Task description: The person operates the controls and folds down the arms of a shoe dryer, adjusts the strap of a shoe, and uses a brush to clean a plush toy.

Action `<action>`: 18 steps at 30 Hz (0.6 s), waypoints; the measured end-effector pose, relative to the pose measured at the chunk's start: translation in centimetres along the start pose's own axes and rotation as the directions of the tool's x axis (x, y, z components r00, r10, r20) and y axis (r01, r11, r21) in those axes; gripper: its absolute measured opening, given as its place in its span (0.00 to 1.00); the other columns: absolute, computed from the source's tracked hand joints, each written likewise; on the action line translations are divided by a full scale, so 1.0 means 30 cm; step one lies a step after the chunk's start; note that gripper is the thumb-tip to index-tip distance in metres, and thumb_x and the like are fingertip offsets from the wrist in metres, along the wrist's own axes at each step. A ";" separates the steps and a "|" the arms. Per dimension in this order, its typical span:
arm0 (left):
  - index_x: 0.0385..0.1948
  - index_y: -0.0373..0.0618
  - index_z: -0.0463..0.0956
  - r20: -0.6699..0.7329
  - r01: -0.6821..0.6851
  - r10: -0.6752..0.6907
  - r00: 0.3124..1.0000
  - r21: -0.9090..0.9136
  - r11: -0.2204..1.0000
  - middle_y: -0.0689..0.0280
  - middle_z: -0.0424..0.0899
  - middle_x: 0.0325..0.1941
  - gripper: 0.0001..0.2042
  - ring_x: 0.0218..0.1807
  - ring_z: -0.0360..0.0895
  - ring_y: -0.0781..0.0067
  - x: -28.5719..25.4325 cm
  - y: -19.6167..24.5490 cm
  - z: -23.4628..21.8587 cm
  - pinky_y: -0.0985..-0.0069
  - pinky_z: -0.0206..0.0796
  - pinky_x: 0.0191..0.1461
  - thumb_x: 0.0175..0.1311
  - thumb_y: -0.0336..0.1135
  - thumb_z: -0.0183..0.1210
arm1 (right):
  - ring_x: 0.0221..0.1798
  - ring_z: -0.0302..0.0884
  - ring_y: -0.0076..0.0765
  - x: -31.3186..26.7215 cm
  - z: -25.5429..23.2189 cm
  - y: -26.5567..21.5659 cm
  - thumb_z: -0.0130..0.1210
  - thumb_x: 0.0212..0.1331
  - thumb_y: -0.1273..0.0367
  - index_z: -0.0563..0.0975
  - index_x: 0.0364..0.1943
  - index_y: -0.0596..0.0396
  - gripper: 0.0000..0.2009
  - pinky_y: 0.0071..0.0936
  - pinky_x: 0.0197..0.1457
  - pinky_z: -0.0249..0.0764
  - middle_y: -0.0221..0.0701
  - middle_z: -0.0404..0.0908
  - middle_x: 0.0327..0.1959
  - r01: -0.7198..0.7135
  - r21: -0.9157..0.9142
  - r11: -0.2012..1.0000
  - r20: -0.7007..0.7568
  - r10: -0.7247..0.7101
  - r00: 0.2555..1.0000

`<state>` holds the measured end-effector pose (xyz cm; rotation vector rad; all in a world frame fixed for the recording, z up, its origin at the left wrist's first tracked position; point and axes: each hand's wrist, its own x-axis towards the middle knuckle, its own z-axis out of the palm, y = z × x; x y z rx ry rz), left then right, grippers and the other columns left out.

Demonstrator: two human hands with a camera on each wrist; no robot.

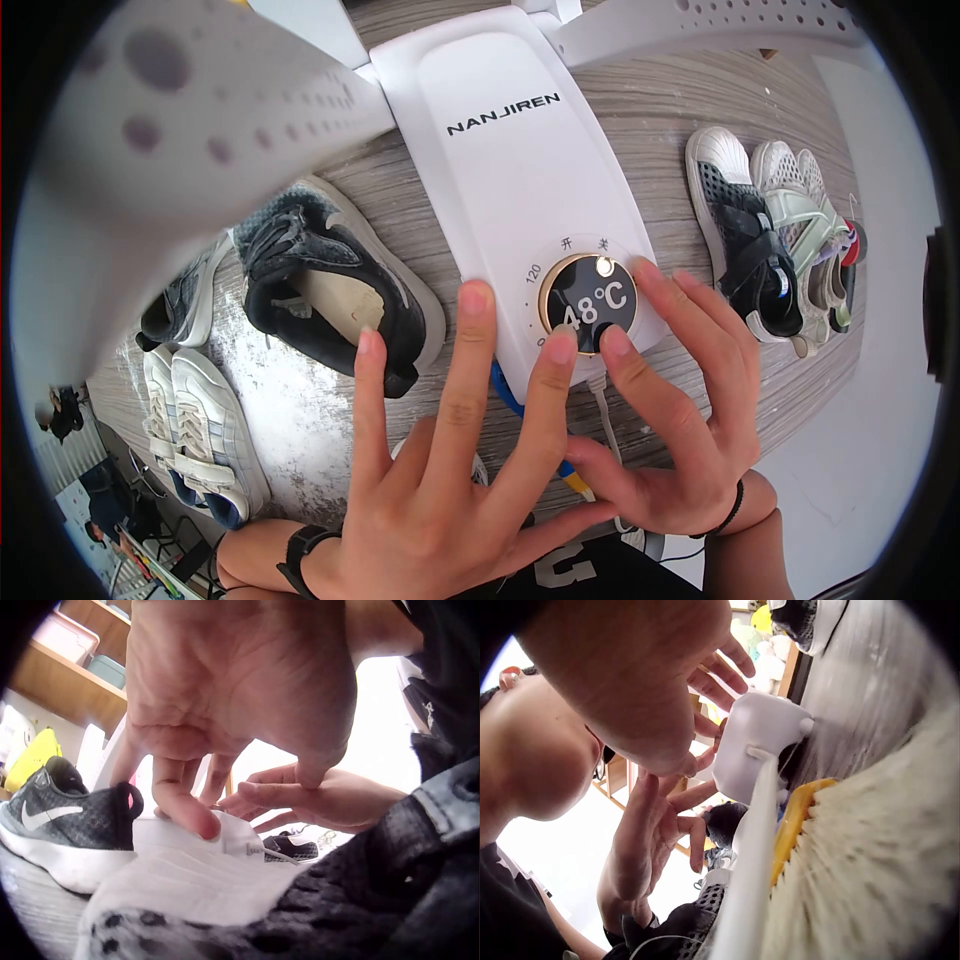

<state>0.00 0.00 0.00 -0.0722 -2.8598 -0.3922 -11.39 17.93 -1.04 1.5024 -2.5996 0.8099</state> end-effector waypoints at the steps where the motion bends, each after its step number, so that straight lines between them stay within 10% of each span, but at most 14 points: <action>1: 0.73 0.36 0.72 0.344 0.035 -0.040 0.938 0.021 0.999 0.33 0.71 0.75 0.52 0.61 0.85 0.44 0.015 0.019 -0.063 0.39 0.52 0.81 0.53 0.70 0.71 | 0.69 0.76 0.66 -0.001 0.002 0.000 0.74 0.59 0.51 0.82 0.59 0.59 0.31 0.56 0.72 0.72 0.60 0.77 0.69 -0.003 0.005 1.000 -0.006 0.003 1.000; 11: 0.77 0.41 0.69 0.120 0.124 -0.107 0.987 -0.143 0.982 0.34 0.66 0.78 0.51 0.60 0.86 0.45 -0.035 0.011 -0.014 0.40 0.49 0.82 0.56 0.67 0.71 | 0.70 0.73 0.65 -0.016 0.022 -0.019 0.77 0.53 0.59 0.82 0.62 0.58 0.32 0.57 0.72 0.71 0.52 0.76 0.72 -0.009 0.055 0.998 -0.109 0.015 0.994; 18: 0.81 0.47 0.62 0.106 0.125 -0.115 0.988 -0.095 0.988 0.44 0.61 0.83 0.48 0.85 0.56 0.40 -0.080 0.049 -0.040 0.32 0.42 0.82 0.62 0.61 0.69 | 0.80 0.58 0.73 -0.020 0.028 -0.050 0.79 0.49 0.56 0.76 0.71 0.48 0.42 0.63 0.79 0.61 0.52 0.60 0.81 0.004 0.018 1.000 -0.182 -0.001 0.983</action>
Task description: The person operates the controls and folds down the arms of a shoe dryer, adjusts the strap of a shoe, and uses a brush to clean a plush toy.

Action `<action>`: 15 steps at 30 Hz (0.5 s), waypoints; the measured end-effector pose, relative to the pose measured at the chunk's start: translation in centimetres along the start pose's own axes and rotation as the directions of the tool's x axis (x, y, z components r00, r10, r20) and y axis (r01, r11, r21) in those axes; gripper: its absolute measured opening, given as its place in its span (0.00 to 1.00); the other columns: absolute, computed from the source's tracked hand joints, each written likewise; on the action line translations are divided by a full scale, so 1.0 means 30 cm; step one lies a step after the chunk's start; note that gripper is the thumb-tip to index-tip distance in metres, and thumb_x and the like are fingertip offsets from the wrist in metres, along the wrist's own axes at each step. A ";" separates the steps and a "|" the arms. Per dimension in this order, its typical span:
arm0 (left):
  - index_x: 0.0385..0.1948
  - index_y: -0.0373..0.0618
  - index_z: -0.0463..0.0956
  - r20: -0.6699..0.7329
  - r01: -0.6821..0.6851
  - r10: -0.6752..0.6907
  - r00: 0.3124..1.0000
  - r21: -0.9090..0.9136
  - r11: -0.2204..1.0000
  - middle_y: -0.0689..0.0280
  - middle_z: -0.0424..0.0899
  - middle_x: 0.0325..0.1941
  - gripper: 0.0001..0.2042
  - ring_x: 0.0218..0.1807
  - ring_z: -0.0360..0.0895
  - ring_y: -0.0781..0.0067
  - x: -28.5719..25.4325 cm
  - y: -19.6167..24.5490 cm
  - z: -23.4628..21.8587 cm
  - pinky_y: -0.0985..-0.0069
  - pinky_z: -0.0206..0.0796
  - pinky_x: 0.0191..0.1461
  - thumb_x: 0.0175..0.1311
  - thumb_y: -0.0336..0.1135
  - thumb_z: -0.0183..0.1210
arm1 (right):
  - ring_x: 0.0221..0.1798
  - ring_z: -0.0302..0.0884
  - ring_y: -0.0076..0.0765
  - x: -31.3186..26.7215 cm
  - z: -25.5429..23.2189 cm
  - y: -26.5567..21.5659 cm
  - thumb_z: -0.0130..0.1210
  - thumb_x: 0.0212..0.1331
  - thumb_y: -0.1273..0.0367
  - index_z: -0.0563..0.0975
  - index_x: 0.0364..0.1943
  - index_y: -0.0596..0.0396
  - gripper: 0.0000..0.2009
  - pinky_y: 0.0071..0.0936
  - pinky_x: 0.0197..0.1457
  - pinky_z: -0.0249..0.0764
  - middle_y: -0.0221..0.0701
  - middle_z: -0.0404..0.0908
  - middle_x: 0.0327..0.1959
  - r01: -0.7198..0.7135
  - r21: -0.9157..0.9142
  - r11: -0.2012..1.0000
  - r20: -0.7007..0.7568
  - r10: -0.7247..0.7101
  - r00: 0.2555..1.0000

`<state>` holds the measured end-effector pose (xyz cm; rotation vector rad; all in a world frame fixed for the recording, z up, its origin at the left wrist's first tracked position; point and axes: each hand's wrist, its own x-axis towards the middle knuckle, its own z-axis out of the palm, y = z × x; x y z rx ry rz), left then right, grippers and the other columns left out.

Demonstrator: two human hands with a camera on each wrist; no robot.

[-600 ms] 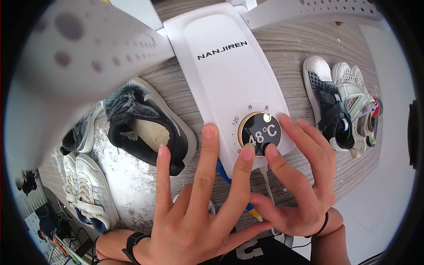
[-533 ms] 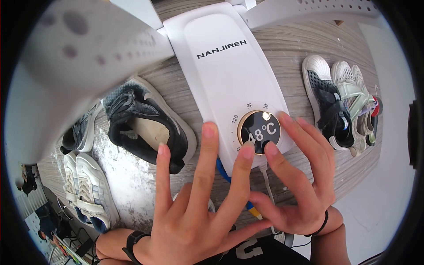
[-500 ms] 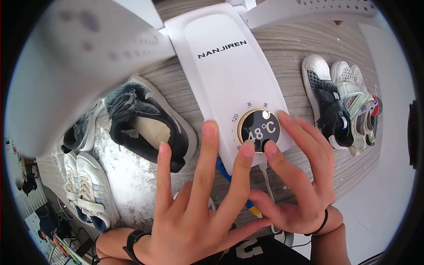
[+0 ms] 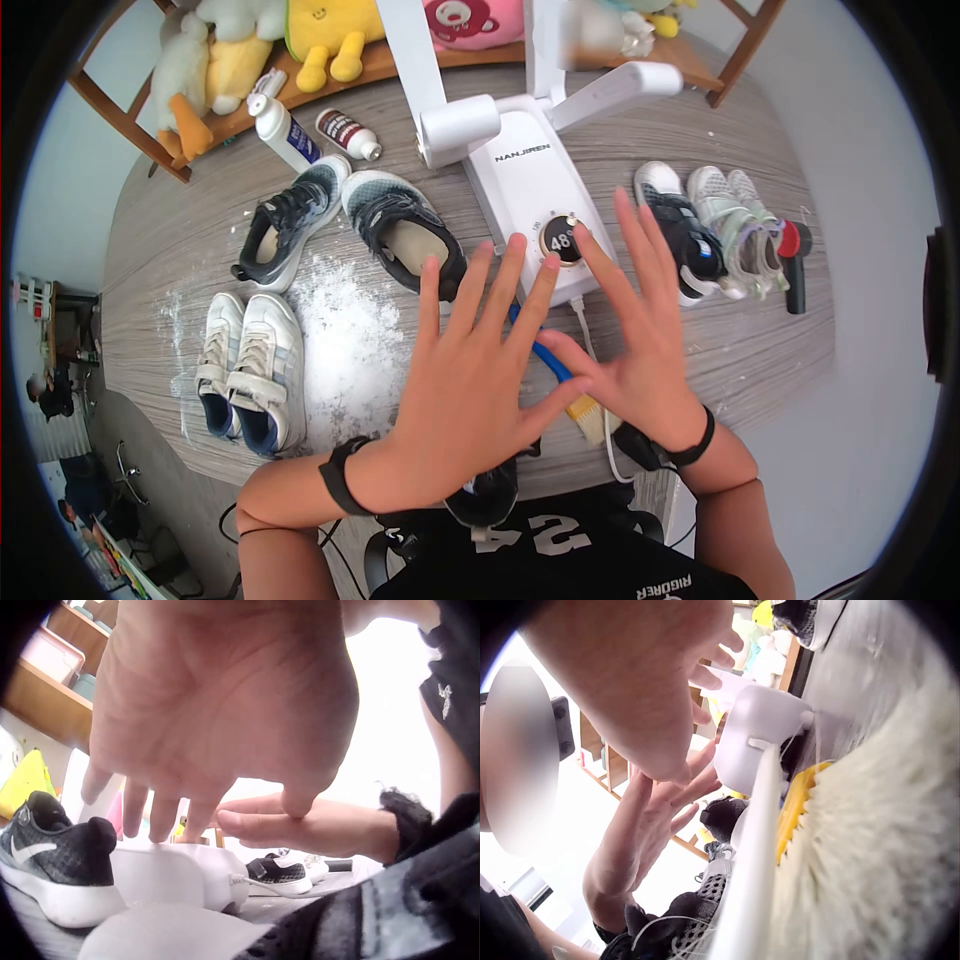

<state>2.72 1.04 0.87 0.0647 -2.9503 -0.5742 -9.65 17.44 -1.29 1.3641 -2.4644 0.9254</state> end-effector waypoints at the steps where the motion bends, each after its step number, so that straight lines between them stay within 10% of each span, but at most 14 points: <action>1: 0.82 0.48 0.61 -0.038 -0.014 0.015 0.999 0.034 0.999 0.44 0.60 0.84 0.47 0.86 0.52 0.40 -0.009 0.003 0.006 0.30 0.39 0.82 0.63 0.61 0.68 | 0.84 0.51 0.75 0.001 0.000 -0.001 0.79 0.50 0.55 0.72 0.76 0.47 0.46 0.64 0.81 0.57 0.53 0.53 0.85 0.009 0.015 1.000 0.003 -0.009 1.000; 9: 0.81 0.48 0.62 -0.222 -0.051 0.087 0.971 0.164 0.985 0.42 0.55 0.85 0.46 0.87 0.44 0.31 -0.058 0.004 0.033 0.21 0.30 0.79 0.67 0.68 0.60 | 0.86 0.46 0.74 -0.029 0.015 -0.020 0.75 0.57 0.60 0.61 0.82 0.52 0.49 0.61 0.84 0.54 0.53 0.46 0.87 0.155 0.043 0.987 -0.057 -0.153 0.987; 15: 0.76 0.37 0.66 -0.291 -0.014 0.109 0.951 0.311 0.950 0.40 0.67 0.79 0.34 0.84 0.57 0.40 -0.079 0.002 0.070 0.31 0.37 0.83 0.78 0.55 0.52 | 0.63 0.78 0.56 0.072 -0.043 -0.005 0.72 0.60 0.61 0.80 0.55 0.62 0.24 0.45 0.65 0.77 0.48 0.80 0.59 0.109 -0.081 0.991 -0.164 -0.121 0.979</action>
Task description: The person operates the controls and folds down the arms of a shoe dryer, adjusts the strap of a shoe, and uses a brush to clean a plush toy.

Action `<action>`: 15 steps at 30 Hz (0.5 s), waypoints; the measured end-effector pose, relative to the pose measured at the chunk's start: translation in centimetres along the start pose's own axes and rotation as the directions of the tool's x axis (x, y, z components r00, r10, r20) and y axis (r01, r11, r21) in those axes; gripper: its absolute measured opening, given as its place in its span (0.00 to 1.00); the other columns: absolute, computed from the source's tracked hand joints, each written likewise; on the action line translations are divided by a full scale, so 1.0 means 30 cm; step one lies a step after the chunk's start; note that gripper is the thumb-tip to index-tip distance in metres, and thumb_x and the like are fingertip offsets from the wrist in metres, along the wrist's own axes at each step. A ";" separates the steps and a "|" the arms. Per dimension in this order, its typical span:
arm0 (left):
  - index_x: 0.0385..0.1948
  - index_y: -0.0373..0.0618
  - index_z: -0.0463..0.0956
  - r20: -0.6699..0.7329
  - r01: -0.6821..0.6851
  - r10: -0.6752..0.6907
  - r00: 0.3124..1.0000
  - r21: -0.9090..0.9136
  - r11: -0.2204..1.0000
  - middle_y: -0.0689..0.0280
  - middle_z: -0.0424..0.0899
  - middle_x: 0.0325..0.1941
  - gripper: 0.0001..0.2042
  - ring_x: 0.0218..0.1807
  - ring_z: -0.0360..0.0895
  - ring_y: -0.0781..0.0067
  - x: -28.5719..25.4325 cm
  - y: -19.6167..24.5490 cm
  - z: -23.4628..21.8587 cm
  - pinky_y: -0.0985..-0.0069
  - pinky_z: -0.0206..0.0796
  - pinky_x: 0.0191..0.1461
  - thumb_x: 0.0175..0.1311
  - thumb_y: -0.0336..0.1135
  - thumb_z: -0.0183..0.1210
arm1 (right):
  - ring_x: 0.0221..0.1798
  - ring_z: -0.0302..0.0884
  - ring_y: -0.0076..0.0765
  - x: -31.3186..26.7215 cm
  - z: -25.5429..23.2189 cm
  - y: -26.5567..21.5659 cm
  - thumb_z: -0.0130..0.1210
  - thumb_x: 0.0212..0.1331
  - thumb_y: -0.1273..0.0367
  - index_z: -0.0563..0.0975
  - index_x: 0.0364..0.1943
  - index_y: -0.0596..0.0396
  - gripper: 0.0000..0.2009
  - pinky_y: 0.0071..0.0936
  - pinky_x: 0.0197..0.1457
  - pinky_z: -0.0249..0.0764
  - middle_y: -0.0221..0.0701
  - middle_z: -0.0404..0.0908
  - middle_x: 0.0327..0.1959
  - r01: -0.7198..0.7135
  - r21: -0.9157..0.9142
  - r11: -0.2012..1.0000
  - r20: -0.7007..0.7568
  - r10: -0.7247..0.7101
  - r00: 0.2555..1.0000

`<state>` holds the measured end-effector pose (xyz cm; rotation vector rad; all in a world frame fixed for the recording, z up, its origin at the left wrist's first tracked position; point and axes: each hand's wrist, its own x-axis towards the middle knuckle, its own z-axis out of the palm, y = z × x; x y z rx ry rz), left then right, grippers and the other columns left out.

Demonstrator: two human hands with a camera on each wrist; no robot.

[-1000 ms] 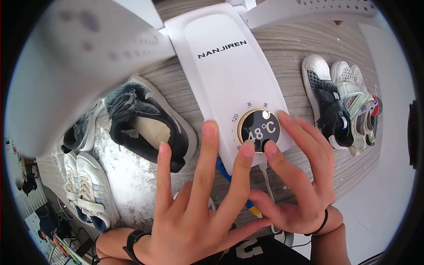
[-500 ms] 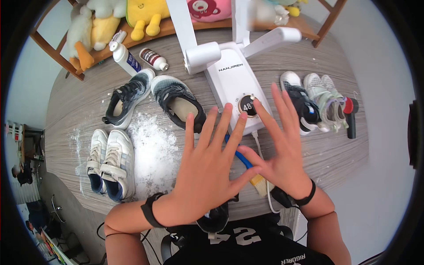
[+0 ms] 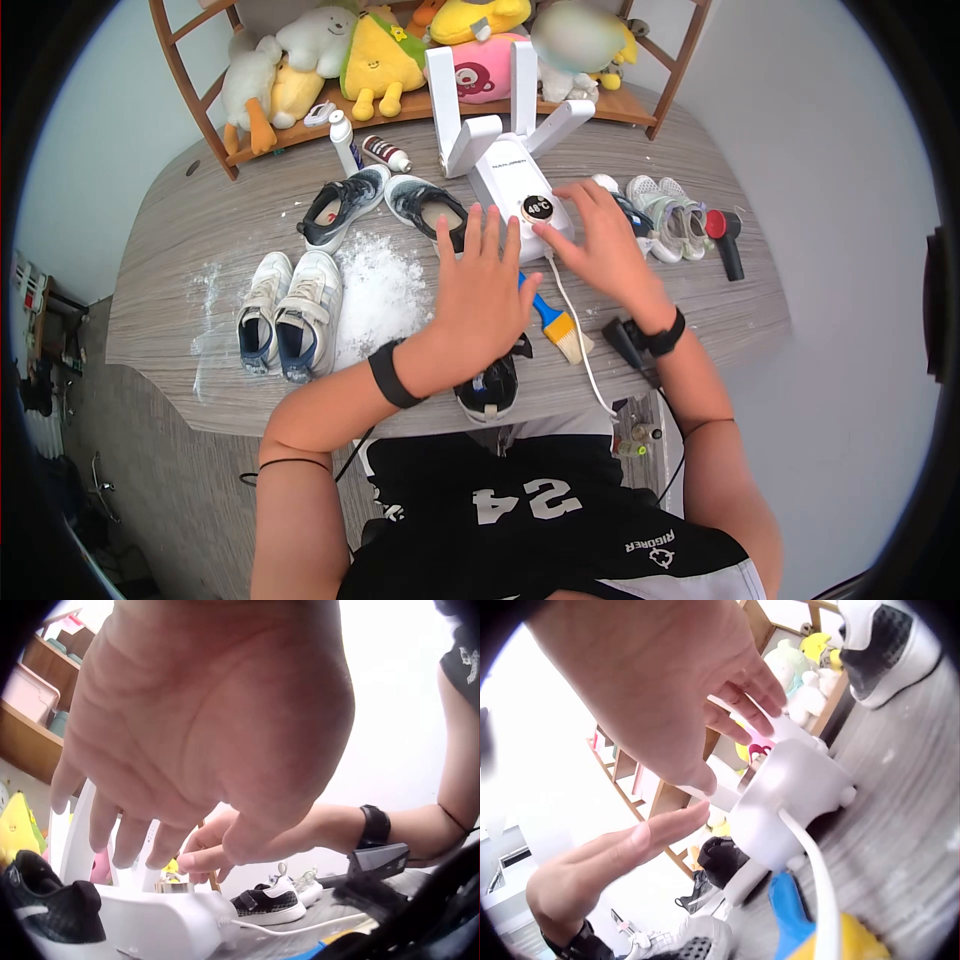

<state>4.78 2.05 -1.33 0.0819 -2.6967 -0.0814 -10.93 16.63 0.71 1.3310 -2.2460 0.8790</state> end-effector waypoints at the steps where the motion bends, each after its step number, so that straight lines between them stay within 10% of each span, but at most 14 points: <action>1: 0.76 0.36 0.66 0.027 0.004 -0.004 1.000 0.017 1.000 0.41 0.68 0.78 0.34 0.83 0.58 0.41 0.005 -0.006 0.003 0.34 0.39 0.84 0.78 0.55 0.52 | 0.56 0.81 0.53 0.030 -0.013 0.008 0.72 0.60 0.58 0.81 0.48 0.62 0.22 0.44 0.59 0.78 0.45 0.82 0.51 -0.062 -0.048 0.997 0.127 0.068 0.990; 3: 0.74 0.35 0.67 0.017 0.013 -0.014 1.000 0.068 0.998 0.40 0.70 0.76 0.35 0.81 0.63 0.42 0.028 -0.025 0.018 0.42 0.46 0.84 0.76 0.55 0.55 | 0.35 0.84 0.49 0.081 -0.019 0.038 0.72 0.60 0.51 0.81 0.38 0.62 0.24 0.40 0.40 0.77 0.44 0.86 0.33 -0.040 -0.064 0.997 0.258 0.055 0.965; 10: 0.70 0.34 0.72 0.235 0.127 -0.053 0.971 -0.314 0.941 0.42 0.73 0.75 0.37 0.76 0.72 0.44 0.178 -0.103 -0.006 0.53 0.65 0.78 0.64 0.50 0.71 | 0.39 0.88 0.57 0.172 0.005 0.049 0.78 0.51 0.54 0.82 0.35 0.66 0.25 0.46 0.43 0.81 0.53 0.86 0.31 -0.068 -0.011 0.998 0.390 0.067 0.918; 15: 0.69 0.37 0.75 0.228 0.116 -0.057 0.972 -0.256 0.960 0.40 0.73 0.75 0.38 0.70 0.78 0.43 0.221 -0.122 0.059 0.55 0.73 0.71 0.61 0.51 0.74 | 0.38 0.86 0.57 0.209 0.014 0.049 0.77 0.52 0.57 0.82 0.34 0.66 0.23 0.46 0.43 0.80 0.51 0.86 0.31 -0.098 -0.110 0.989 0.487 0.140 0.862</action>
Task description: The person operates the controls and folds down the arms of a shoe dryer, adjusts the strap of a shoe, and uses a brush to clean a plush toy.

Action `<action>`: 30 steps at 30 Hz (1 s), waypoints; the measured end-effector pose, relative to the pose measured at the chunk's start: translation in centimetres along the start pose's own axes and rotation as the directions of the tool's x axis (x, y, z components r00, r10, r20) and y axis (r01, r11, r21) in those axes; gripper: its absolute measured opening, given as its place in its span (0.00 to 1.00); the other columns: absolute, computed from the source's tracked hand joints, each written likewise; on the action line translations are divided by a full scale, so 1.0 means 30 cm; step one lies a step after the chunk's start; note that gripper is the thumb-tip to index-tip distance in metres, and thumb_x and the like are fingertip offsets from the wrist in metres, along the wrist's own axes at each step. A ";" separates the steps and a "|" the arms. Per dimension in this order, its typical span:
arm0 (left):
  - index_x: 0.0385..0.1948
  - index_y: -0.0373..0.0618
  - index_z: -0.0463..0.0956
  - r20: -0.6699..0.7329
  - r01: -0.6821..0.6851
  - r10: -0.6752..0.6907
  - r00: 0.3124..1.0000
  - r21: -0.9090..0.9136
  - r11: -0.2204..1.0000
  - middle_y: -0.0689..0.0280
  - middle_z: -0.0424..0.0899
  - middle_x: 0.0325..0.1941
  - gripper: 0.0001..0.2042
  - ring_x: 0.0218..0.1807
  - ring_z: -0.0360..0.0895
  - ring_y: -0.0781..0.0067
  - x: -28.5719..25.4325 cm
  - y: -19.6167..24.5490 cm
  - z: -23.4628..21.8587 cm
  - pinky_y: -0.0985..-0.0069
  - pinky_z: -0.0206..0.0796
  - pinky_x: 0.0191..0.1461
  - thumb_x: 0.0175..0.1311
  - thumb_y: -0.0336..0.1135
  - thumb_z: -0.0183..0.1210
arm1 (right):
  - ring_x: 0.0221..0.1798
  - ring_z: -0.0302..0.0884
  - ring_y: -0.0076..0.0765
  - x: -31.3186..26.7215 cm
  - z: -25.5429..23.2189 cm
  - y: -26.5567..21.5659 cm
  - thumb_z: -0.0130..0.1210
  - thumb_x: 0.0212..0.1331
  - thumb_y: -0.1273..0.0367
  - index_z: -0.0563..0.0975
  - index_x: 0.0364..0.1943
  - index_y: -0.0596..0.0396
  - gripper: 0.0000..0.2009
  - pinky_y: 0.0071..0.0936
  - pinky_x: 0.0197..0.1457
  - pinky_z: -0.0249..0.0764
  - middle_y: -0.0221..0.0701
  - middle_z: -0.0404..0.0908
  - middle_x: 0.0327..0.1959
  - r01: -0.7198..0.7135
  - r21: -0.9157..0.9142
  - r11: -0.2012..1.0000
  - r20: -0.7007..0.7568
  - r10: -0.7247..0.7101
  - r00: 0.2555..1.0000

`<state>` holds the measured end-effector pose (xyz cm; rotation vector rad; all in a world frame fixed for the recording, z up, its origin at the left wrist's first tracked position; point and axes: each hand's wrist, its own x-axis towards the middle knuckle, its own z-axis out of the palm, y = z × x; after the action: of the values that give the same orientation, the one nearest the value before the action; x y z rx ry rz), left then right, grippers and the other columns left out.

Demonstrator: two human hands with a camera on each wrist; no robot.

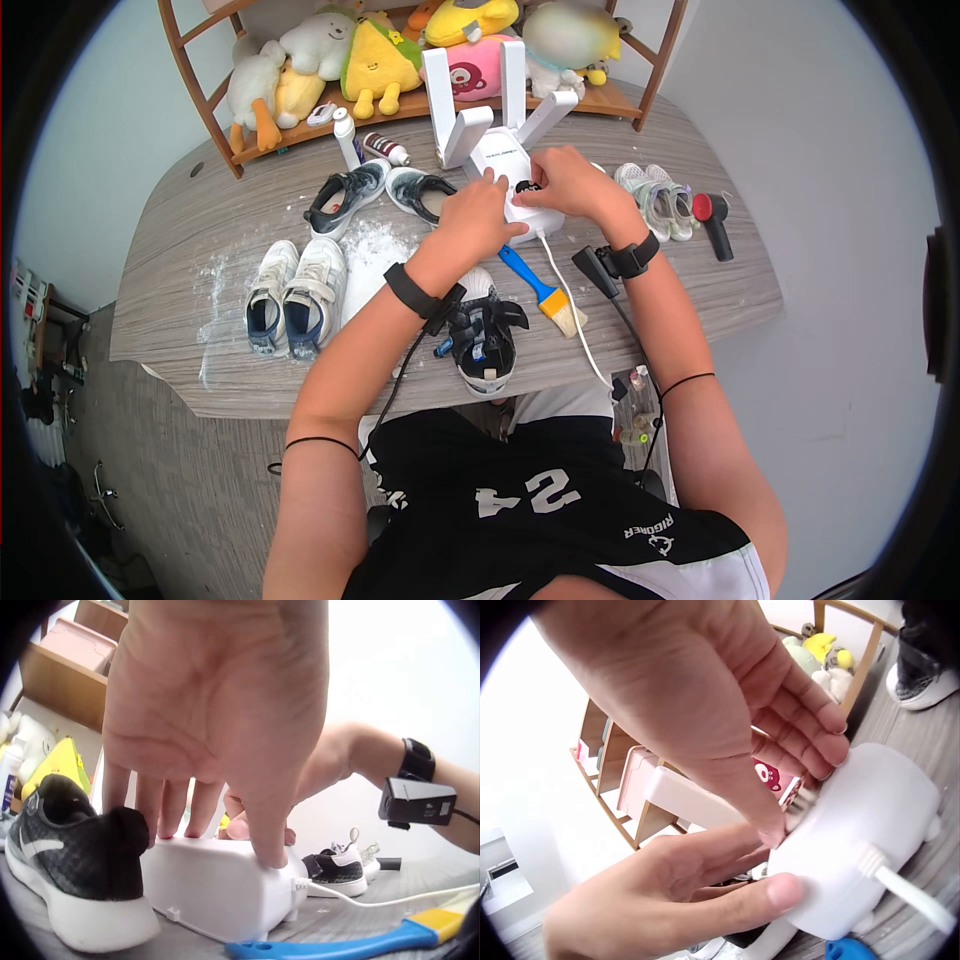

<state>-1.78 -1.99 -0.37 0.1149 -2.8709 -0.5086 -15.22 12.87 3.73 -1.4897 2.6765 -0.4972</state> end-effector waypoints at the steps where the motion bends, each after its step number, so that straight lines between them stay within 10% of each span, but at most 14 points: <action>1: 0.69 0.38 0.76 0.079 0.036 -0.037 0.996 0.006 0.999 0.40 0.74 0.74 0.38 0.67 0.80 0.43 0.012 0.005 -0.006 0.55 0.75 0.68 0.59 0.52 0.75 | 0.35 0.85 0.55 0.008 -0.003 -0.005 0.77 0.53 0.59 0.81 0.33 0.64 0.21 0.46 0.39 0.78 0.48 0.86 0.30 0.010 -0.026 1.000 0.017 -0.009 1.000; 12: 0.61 0.36 0.79 0.017 0.019 -0.020 1.000 0.060 0.998 0.42 0.80 0.68 0.34 0.57 0.86 0.45 0.022 0.020 0.020 0.55 0.80 0.57 0.55 0.46 0.78 | 0.48 0.86 0.63 0.024 -0.064 -0.024 0.75 0.54 0.63 0.82 0.43 0.62 0.19 0.49 0.52 0.81 0.52 0.87 0.44 0.080 0.011 0.997 0.208 -0.081 0.975; 19: 0.65 0.41 0.80 -0.010 0.006 -0.006 1.000 0.028 1.000 0.43 0.82 0.66 0.36 0.55 0.88 0.47 0.009 0.017 -0.008 0.57 0.80 0.58 0.52 0.46 0.79 | 0.41 0.87 0.63 -0.012 0.026 -0.029 0.69 0.60 0.53 0.85 0.31 0.70 0.25 0.50 0.48 0.83 0.58 0.86 0.34 -0.010 -0.123 0.992 -0.061 0.003 0.998; 26: 0.64 0.42 0.82 -0.047 -0.018 0.020 0.999 0.048 0.999 0.44 0.83 0.65 0.36 0.51 0.89 0.45 0.004 0.014 -0.008 0.57 0.81 0.57 0.51 0.47 0.80 | 0.46 0.86 0.62 -0.017 -0.003 0.019 0.73 0.56 0.66 0.82 0.40 0.65 0.17 0.48 0.53 0.80 0.52 0.87 0.38 0.198 -0.008 0.980 -0.002 -0.198 0.980; 30: 0.64 0.43 0.82 -0.057 -0.029 0.032 0.998 0.061 0.998 0.46 0.84 0.64 0.36 0.50 0.88 0.44 0.001 0.011 -0.007 0.56 0.81 0.57 0.51 0.48 0.79 | 0.45 0.87 0.61 -0.019 0.015 0.001 0.73 0.57 0.62 0.82 0.39 0.65 0.18 0.49 0.51 0.81 0.51 0.87 0.37 0.089 -0.003 0.996 0.035 -0.089 0.995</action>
<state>-1.78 -1.75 -0.06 0.0937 -2.8275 -0.4065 -14.84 13.24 3.22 -1.6092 2.5966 -0.4649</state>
